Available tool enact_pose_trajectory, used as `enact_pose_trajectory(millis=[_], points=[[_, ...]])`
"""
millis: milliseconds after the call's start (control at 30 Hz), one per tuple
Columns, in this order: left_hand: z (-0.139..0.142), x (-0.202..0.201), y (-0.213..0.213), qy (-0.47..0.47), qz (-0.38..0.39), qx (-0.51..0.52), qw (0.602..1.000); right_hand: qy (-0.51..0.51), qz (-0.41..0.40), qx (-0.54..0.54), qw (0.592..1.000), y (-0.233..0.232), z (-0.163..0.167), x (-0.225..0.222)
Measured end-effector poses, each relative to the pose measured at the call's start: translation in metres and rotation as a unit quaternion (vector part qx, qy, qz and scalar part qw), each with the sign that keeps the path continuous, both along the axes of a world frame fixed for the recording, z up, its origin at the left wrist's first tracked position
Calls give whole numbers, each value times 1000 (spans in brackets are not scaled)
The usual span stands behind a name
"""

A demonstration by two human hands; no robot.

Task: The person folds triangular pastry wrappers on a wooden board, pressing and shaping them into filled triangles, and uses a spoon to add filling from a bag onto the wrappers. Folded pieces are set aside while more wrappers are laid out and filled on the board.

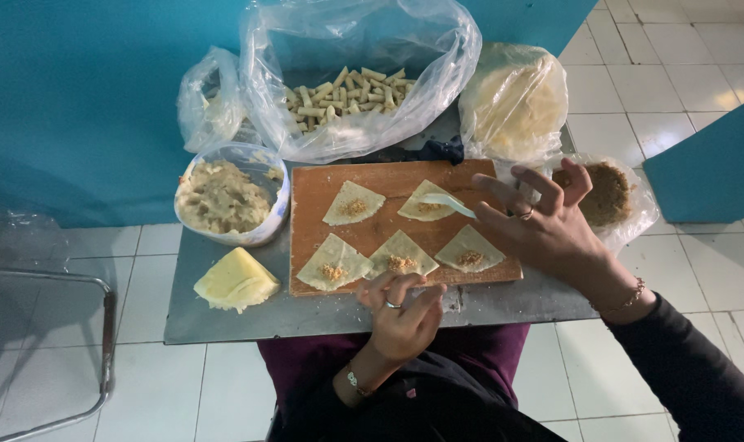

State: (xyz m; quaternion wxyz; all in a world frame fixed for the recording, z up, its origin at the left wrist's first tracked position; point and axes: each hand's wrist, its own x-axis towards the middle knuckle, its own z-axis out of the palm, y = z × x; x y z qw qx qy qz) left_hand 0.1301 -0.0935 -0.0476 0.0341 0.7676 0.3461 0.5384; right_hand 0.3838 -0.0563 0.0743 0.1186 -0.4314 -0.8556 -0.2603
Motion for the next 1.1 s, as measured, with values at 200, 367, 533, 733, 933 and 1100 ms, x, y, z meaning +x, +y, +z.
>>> enact_pose_trajectory(millis=[200, 367, 533, 733, 933, 1100], points=[[-1, 2, 1, -6, 9, 10, 1000, -5, -7, -9, 1000, 0, -1, 0], [-2, 2, 1, -12, 3, 12, 1000, 7, -11, 8, 1000, -1, -3, 2], [0, 1, 2, -13, 0, 13, 1000, -29, -34, 13, 999, -3, -4, 4], [-1, 1, 1, -11, 4, 16, 1000, -24, -49, -12, 998, -6, -4, 5], [-4, 0, 1, -15, -8, -11, 1000, 34, -154, -33, 987, -18, 14, 6], [18, -22, 6, -20, 93, -29, 995, -50, -260, 64, 962, -38, 52, 35]])
